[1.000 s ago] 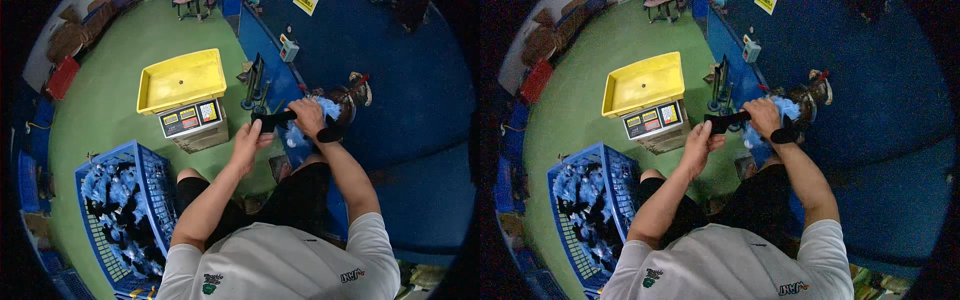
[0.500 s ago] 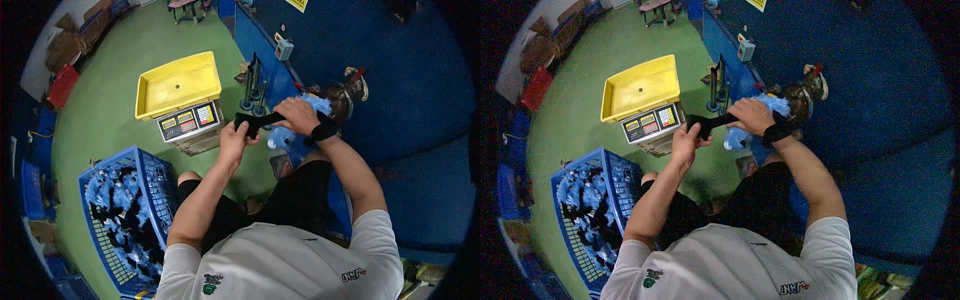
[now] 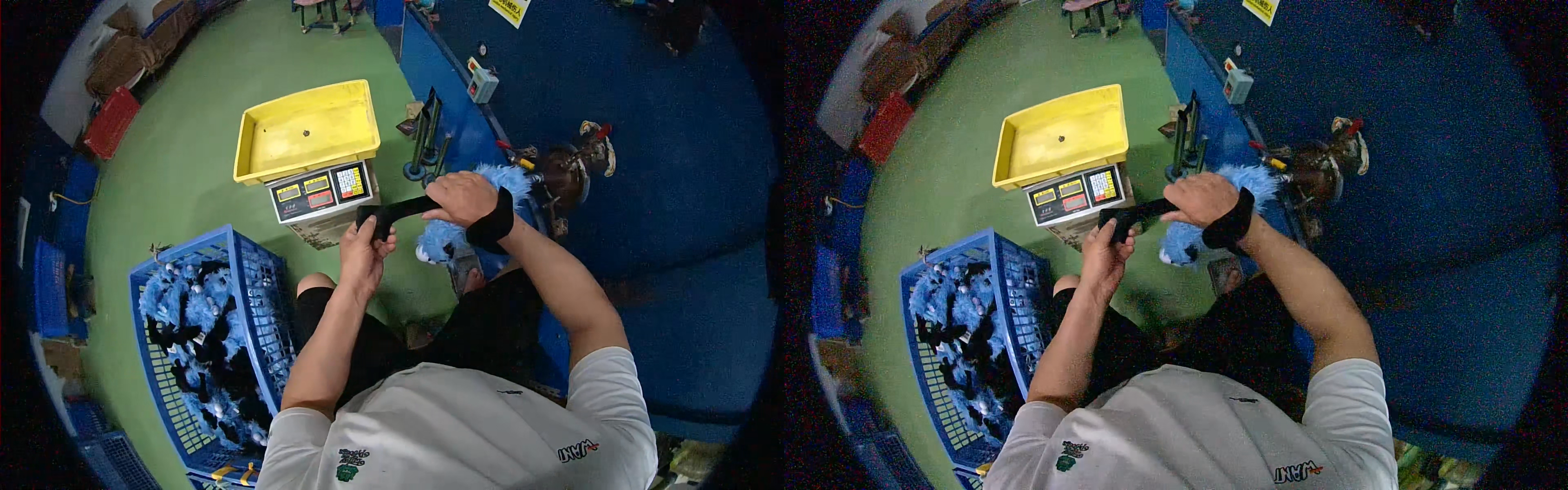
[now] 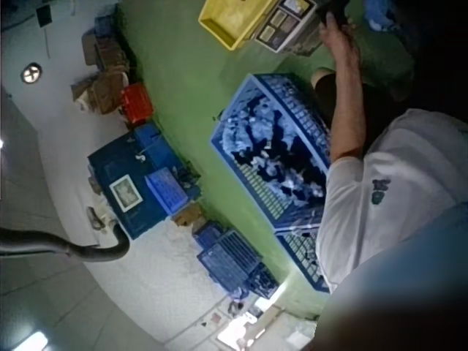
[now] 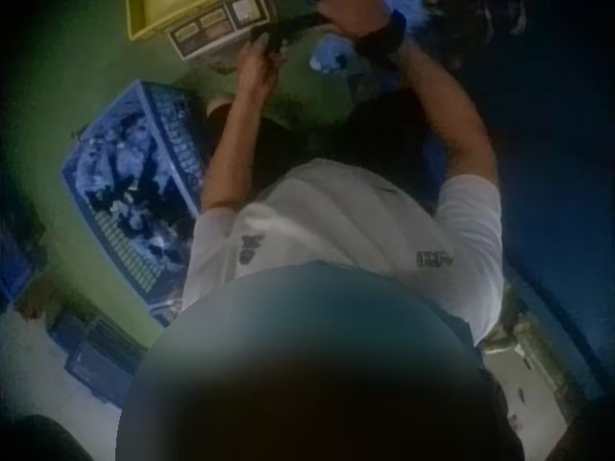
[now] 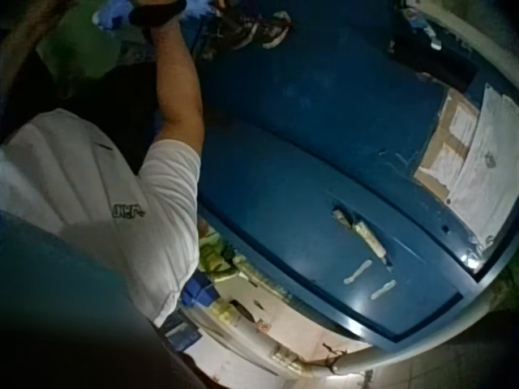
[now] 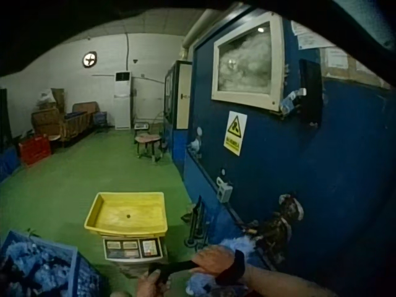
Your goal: Picking up plush toys from a crate, inspecting them, and weighing them on a digital scale.
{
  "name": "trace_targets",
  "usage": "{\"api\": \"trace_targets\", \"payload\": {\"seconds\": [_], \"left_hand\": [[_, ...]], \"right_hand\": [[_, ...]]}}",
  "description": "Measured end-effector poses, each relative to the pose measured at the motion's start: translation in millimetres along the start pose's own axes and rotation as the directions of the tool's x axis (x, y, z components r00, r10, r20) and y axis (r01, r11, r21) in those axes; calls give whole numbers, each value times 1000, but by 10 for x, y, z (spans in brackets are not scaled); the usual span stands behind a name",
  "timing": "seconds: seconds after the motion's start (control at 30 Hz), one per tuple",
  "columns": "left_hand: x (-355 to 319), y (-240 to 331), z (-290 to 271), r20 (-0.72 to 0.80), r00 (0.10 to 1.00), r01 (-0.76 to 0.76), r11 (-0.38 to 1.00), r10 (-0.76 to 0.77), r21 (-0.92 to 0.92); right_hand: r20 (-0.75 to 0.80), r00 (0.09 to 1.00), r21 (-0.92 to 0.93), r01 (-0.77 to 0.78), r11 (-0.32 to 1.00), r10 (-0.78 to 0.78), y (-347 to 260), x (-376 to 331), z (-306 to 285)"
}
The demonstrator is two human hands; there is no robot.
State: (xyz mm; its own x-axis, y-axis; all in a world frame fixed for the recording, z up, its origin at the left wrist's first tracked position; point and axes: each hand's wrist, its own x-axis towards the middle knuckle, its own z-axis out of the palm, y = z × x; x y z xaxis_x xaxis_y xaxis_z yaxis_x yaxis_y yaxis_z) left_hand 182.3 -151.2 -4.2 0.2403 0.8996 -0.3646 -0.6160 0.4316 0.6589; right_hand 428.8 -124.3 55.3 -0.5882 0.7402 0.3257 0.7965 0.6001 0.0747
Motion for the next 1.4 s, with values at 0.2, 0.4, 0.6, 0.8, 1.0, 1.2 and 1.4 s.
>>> {"api": "trace_targets", "payload": {"seconds": [0.2, 0.4, 0.6, 0.8, 1.0, 1.2, 1.4], "left_hand": [[-69, -168, 23, -19, 986, -167, 986, 167, -25], [-23, -251, 323, 152, 930, -367, 830, 335, 419], [226, -151, 843, 319, 878, -478, 634, 357, 608], [203, -312, 704, 201, 928, -374, 802, 315, 466], [403, -334, 567, 132, 928, -372, 844, 349, 385], [375, -344, 567, 150, 940, -342, 837, 308, 426], [635, -1, 749, 208, 928, -372, 734, 309, 569]], "right_hand": [[31, 984, 60, -175, 983, 174, -219, 244, 21], [147, 560, 238, -820, 520, 816, -54, 482, -52], [-279, 726, 236, -583, 778, 628, 443, -108, -7], [-357, 932, -145, -129, 981, 70, 90, -319, -59], [-255, 959, -54, -144, 988, 126, 216, -242, -16], [-191, 970, -129, -176, 976, 149, 164, -176, 23], [-294, 937, -126, -233, 964, 188, 105, -170, 139]]}}
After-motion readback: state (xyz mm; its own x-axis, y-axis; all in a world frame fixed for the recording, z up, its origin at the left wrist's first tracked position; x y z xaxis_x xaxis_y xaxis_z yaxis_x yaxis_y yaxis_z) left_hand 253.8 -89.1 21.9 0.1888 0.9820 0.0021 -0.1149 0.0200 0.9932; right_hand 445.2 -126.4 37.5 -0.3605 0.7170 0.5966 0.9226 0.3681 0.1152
